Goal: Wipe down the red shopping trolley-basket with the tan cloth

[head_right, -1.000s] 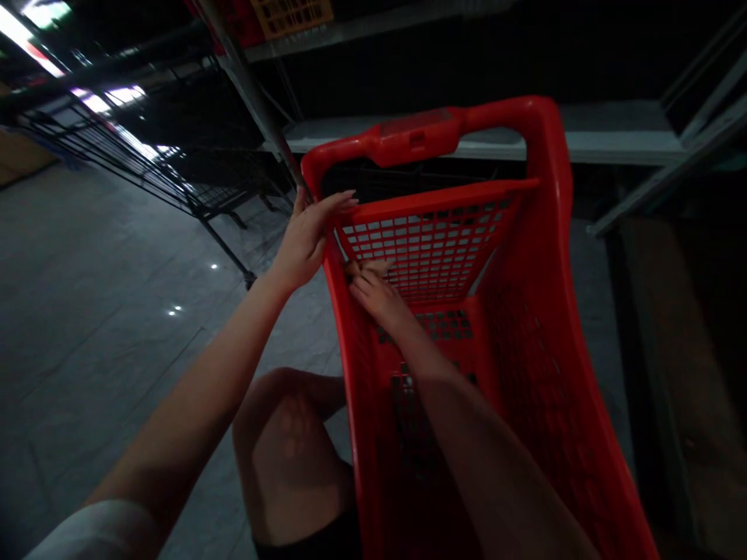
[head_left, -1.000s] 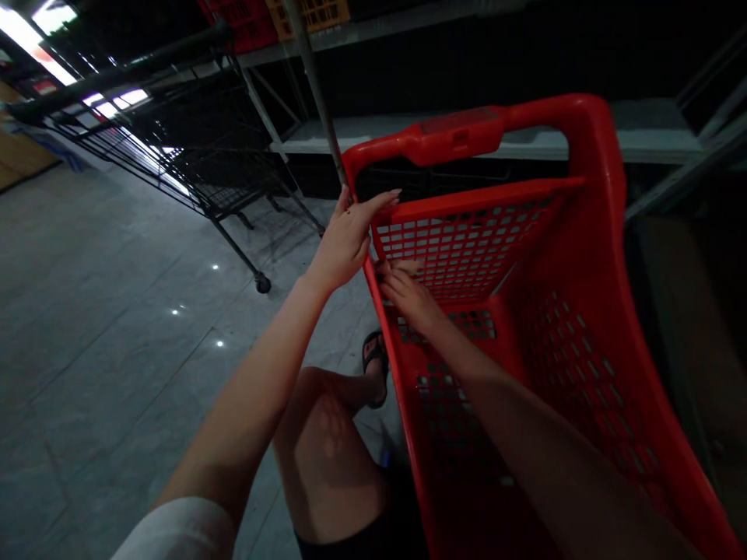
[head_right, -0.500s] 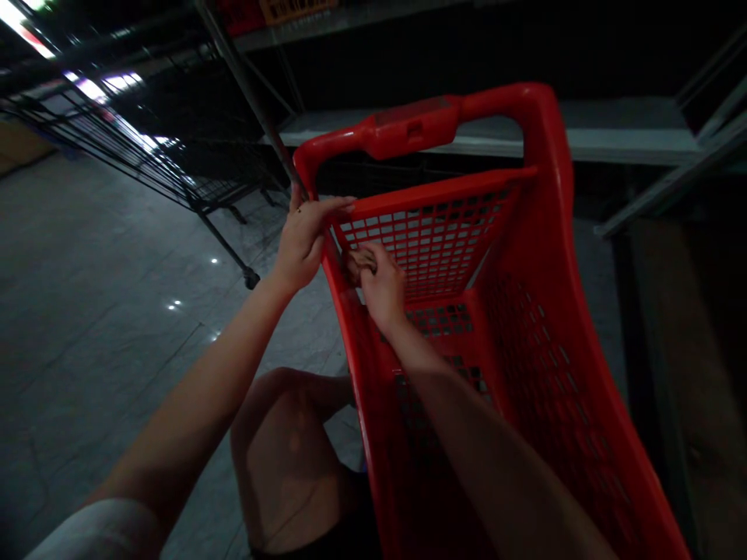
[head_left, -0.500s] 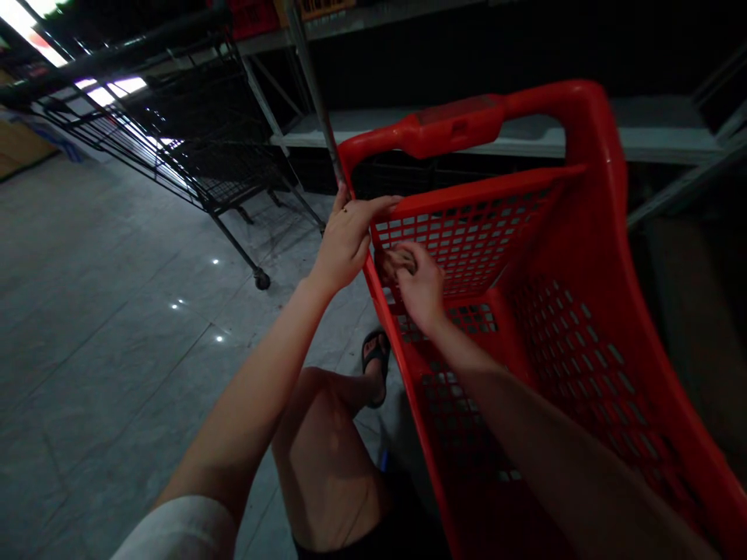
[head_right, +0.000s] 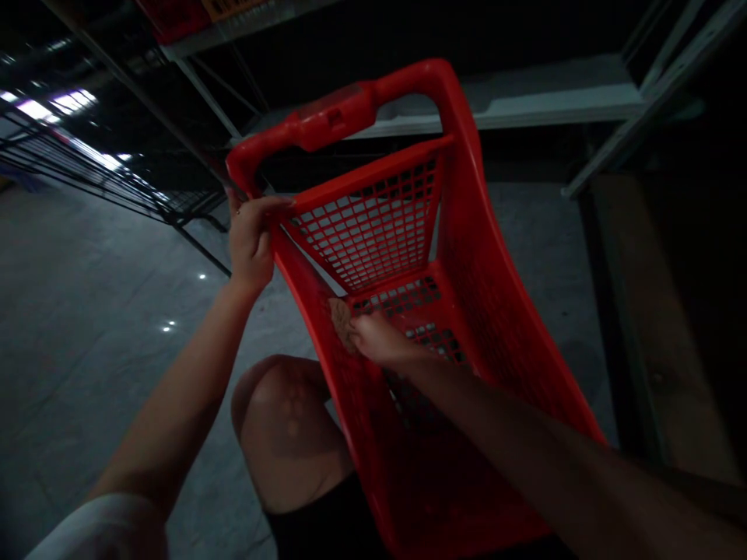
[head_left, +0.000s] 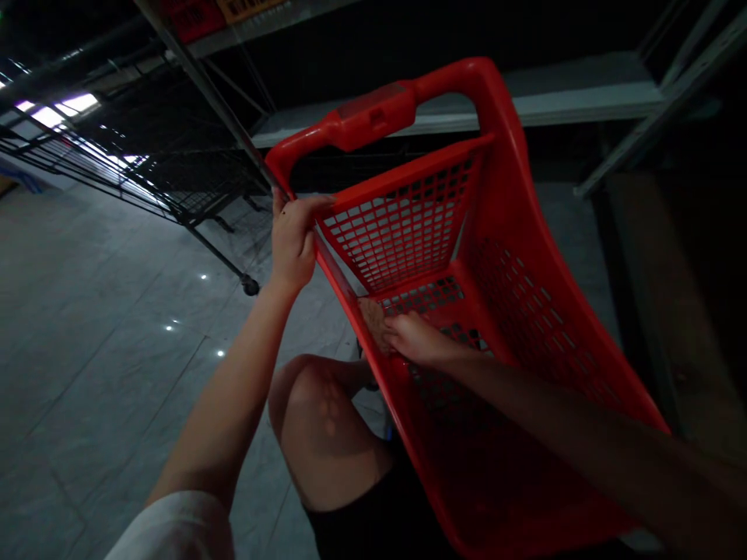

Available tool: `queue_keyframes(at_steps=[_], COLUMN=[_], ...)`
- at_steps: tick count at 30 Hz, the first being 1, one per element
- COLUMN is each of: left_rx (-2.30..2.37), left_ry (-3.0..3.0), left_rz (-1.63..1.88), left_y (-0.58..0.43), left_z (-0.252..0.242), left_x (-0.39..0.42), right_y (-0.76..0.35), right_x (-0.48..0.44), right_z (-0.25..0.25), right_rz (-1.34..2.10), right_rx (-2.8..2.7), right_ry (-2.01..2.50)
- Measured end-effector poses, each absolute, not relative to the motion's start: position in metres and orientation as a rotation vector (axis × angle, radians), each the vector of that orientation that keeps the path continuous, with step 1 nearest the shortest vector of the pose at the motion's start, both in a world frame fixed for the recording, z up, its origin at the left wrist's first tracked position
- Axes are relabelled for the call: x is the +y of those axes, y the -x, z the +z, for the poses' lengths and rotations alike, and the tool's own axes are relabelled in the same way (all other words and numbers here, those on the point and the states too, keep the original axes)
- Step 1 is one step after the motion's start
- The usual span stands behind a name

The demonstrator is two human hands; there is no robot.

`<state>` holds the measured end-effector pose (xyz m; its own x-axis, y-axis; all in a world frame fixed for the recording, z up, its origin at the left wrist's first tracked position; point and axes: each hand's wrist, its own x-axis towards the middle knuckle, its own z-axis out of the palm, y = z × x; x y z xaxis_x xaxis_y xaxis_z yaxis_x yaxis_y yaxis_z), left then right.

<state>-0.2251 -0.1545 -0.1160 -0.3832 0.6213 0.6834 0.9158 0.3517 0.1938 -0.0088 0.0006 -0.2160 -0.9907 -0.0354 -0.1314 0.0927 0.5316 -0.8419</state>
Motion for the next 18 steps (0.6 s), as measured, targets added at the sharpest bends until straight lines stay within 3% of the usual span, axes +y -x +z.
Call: queue_keyframes(at_steps=[3, 9, 11, 13, 18], left_rx=[-2.061, -2.18, -2.197, -2.199, -2.14], left_ry=[1.376, 1.322, 1.316, 1.312, 1.31], left_rz=[-0.786, -0.741, -0.73, -0.717, -0.724], left_y=[0.227, 0.219, 0.217, 0.217, 0.216], left_z=[-0.118, -0.111, -0.11, -0.11, -0.114], left_x=[-0.156, -0.156, -0.156, -0.156, -0.159], right_y=[0.015, 0.095, 0.113, 0.113, 0.055], right_x=[0.002, -0.02, -0.028, -0.032, -0.026], right_z=[-0.205, -0.149, -0.138, -0.14, -0.191], right_rz=[-1.518, -2.357, -2.494, -2.446, -1.933], right_rx=[2.597, 2.511, 2.503, 2.568, 2.654], right_ry=[-0.076, -0.179, -0.206, -0.217, -0.203])
